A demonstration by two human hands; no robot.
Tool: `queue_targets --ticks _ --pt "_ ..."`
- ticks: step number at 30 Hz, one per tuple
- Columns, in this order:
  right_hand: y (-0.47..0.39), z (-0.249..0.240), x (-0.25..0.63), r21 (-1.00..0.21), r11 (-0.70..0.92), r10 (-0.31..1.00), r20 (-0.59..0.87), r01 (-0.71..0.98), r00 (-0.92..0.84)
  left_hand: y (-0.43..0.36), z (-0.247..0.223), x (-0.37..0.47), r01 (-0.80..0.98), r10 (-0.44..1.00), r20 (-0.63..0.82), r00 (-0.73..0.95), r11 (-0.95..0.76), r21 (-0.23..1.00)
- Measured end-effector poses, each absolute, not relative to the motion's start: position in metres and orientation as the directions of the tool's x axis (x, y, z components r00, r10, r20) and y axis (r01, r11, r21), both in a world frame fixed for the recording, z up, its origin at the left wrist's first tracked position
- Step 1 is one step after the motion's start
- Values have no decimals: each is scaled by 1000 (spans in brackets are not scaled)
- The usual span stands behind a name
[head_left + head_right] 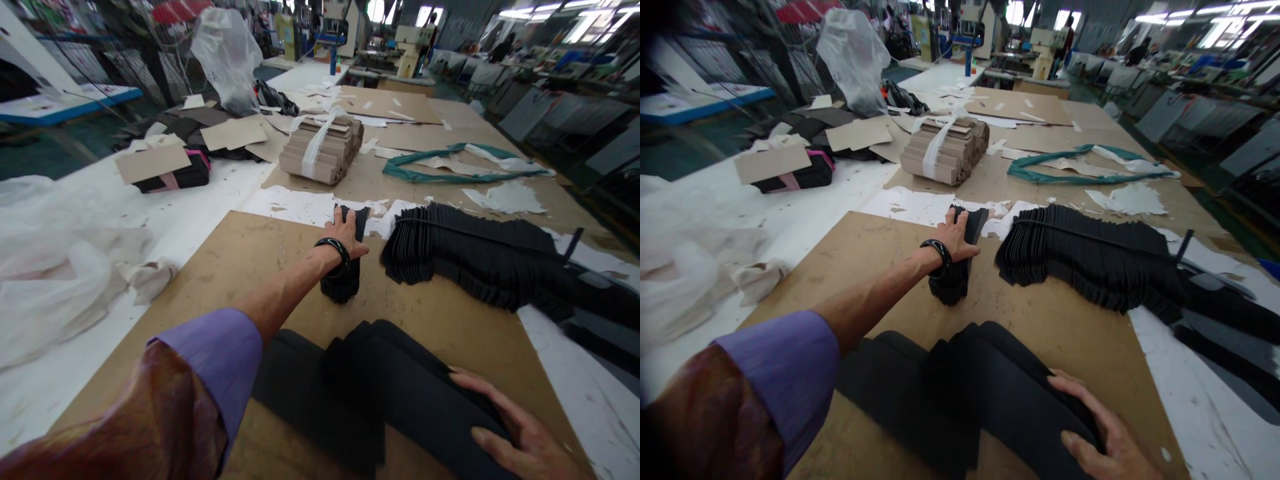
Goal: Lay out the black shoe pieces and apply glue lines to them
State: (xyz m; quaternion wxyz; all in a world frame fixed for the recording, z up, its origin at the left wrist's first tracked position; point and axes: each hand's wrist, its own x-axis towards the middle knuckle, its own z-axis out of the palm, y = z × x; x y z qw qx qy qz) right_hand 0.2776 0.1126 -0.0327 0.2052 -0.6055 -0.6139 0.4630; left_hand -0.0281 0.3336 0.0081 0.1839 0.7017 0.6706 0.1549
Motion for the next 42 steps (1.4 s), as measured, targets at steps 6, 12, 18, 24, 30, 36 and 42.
queue_targets --ticks 6,12,18,24,30,36,42 --pt "138 -9 195 -784 -65 808 -404 617 -429 332 10 -28 854 1000 -7 25 -17 520" --pt "211 -2 148 -881 10 893 -205 472 -401 334 8 -31 768 1000 -1 -17 13 641" --pt "316 -43 111 -991 -18 998 -25 132 -52 338 -6 -57 545 993 -85 -81 116 830" --pt "309 -44 85 -992 -18 995 -30 122 -99 312 -24 -59 258 998 -32 48 18 966" --pt "256 -41 91 -959 -98 986 -130 267 -106 263 -12 -60 227 989 -149 21 140 964" --pt "248 -43 97 -968 -98 981 -133 230 -140 253 -6 -68 346 988 -151 -6 144 927" --pt "258 -41 108 -985 -70 992 -86 161 -97 259 0 -71 439 973 -225 -42 220 871"
